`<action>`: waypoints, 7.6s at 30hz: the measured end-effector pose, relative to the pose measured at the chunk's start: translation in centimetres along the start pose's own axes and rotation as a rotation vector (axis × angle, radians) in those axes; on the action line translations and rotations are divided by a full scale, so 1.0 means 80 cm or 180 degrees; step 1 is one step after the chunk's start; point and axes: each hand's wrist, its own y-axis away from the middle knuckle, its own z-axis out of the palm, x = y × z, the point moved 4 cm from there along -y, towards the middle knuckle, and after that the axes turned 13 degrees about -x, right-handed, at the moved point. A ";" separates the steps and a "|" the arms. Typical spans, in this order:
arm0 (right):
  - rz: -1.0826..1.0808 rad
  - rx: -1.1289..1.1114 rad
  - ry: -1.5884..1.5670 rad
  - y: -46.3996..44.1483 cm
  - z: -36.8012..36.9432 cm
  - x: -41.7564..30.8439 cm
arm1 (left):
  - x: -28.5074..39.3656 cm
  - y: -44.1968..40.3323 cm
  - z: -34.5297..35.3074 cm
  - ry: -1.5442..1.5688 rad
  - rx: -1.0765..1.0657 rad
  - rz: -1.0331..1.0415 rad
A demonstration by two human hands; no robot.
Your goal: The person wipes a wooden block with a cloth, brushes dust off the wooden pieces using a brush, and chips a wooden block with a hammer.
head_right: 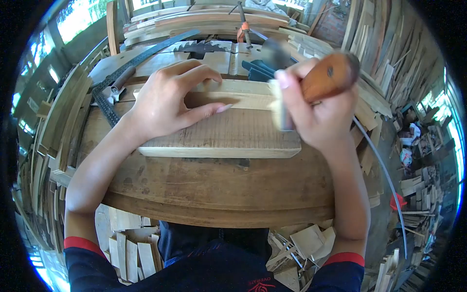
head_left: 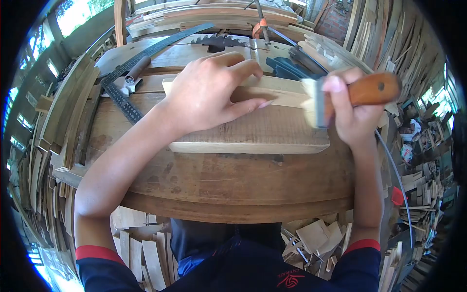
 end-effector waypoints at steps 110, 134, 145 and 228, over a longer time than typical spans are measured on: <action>0.0328 -0.0279 0.1677 -0.006 -0.021 0.010 | -0.001 -0.003 -0.006 0.0455 -0.0994 -0.1016; -0.0104 -0.0090 0.0707 0.001 0.025 -0.030 | -0.002 -0.005 -0.003 0.0624 0.0230 0.0169; -0.0378 -0.0427 -0.0028 -0.005 0.047 -0.060 | 0.018 -0.008 -0.013 0.0629 0.0402 0.0598; -0.1499 -0.1268 0.0091 0.013 0.063 -0.041 | -0.084 0.019 0.015 0.0261 -0.2019 -0.1884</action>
